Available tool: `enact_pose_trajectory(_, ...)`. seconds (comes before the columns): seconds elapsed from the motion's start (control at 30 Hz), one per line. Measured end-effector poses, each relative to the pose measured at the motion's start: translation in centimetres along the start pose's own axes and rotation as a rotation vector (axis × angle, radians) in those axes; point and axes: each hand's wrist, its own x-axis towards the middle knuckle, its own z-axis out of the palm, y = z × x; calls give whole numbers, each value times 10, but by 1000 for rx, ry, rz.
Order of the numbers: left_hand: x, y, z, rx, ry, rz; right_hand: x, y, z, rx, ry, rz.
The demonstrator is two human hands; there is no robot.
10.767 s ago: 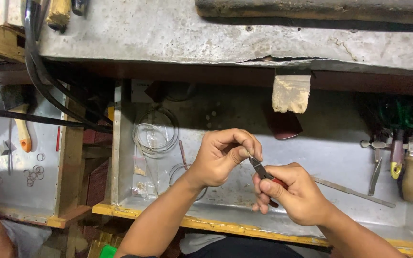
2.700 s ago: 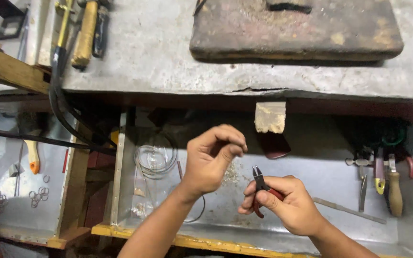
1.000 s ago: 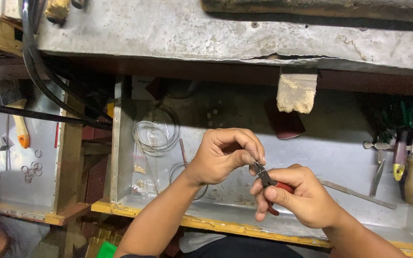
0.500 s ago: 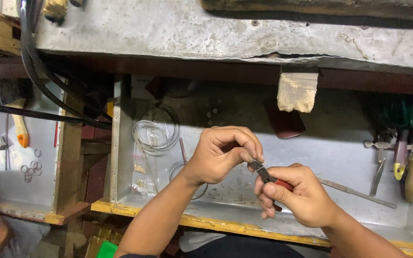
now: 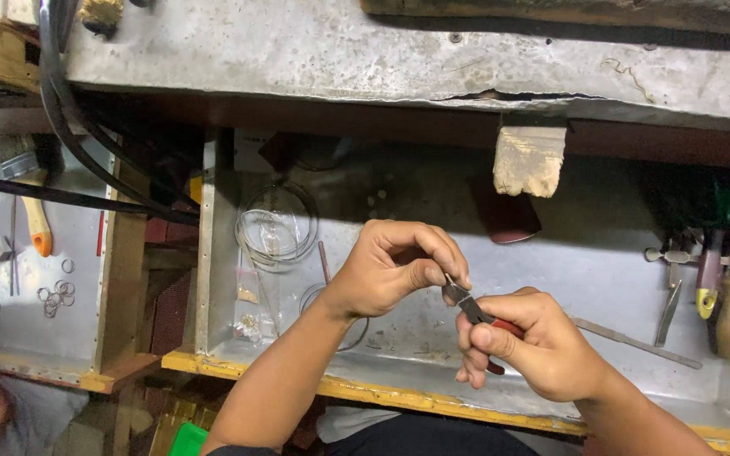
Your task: The person uses pliers to adjust small metal rings and then polishes small metal components by rubbing them against sandpaper on a workbench.
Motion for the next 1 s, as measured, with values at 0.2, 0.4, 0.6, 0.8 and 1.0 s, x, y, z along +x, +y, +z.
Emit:
enact_pose_trajectory(0.2, -2, -6, 3, 45, 42, 39, -4, 12, -5, -45, 54, 21)
enact_pose_trajectory(0.4, -1, -8, 3, 62, 47, 50, -4, 13, -5, -71, 73, 20)
enact_pose_trajectory(0.6, 1, -9, 7, 194, 41, 108, 4, 3, 5, -5, 23, -32)
enact_pose_trajectory(0.8, 0, -15, 6, 141, 100, 133, -1, 14, -4, -33, 59, 17)
enact_pose_trajectory(1.0, -1, -18, 5, 97, 129, 106, -4, 18, -9, -95, 109, 59)
